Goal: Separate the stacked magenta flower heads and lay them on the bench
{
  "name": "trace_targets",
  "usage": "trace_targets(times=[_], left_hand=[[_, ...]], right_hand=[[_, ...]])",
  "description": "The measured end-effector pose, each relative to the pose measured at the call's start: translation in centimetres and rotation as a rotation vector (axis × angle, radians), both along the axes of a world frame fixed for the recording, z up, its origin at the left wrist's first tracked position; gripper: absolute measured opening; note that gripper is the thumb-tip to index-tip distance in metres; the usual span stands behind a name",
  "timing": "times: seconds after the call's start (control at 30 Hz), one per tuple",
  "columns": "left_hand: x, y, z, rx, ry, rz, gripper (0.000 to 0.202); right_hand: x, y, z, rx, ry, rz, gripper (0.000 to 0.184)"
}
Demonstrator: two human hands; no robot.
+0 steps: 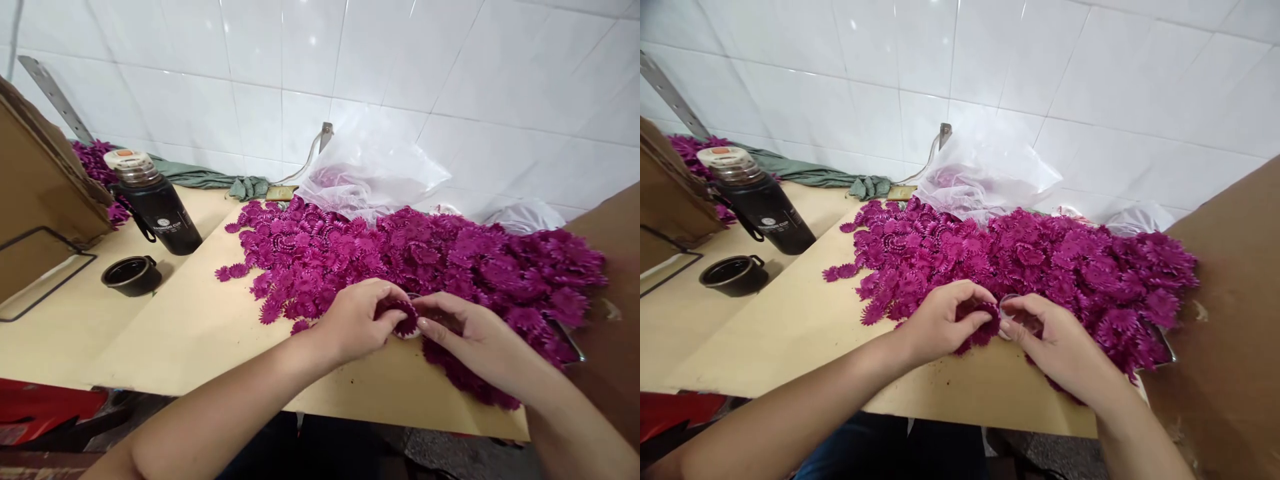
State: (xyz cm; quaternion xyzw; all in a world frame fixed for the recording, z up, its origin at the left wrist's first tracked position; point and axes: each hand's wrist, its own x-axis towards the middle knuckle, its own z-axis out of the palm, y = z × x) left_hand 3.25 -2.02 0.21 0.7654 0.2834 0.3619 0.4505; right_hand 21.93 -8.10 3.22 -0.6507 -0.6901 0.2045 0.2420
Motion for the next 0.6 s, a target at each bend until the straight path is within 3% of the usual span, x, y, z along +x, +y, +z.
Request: trace_targets(times=[0.1,0.23,0.33,0.43,0.5,0.6], left_hand=[[3.0,0.2,-0.3,-0.064,-0.004,-0.019,0.013],[5.6,0.2,-0.6,-0.136,0.034,-0.114,0.010],[6.6,0.5,-0.4,-0.008,0.097,-0.159,0.011],[6.9,1.6,-0.2,0.164,0.225,-0.136,0.027],[7.1,2.7,-0.2,0.254,0.365,-0.096,0.034],[7.6,4.0,-0.1,0.388,0.635,-0.095,0.026]], right_hand=[[0.5,-1.1,-0.6,-0.074,0.215,-0.043,0.045],[2.1,-1.9,-1.9,-0.051,0.382,-0.133,0.050],[3.2,-2.4,-3.0,0.028,0.418,-0.210,0.045],[4.3,-2.9,-3.9,0.120,0.420,-0.305,0.040],[5.1,-3.2,-4.4,0.139,0.396,-0.332,0.037],[6.4,-3.7,-5.2,0.152,0.348,-0.354,0.034]])
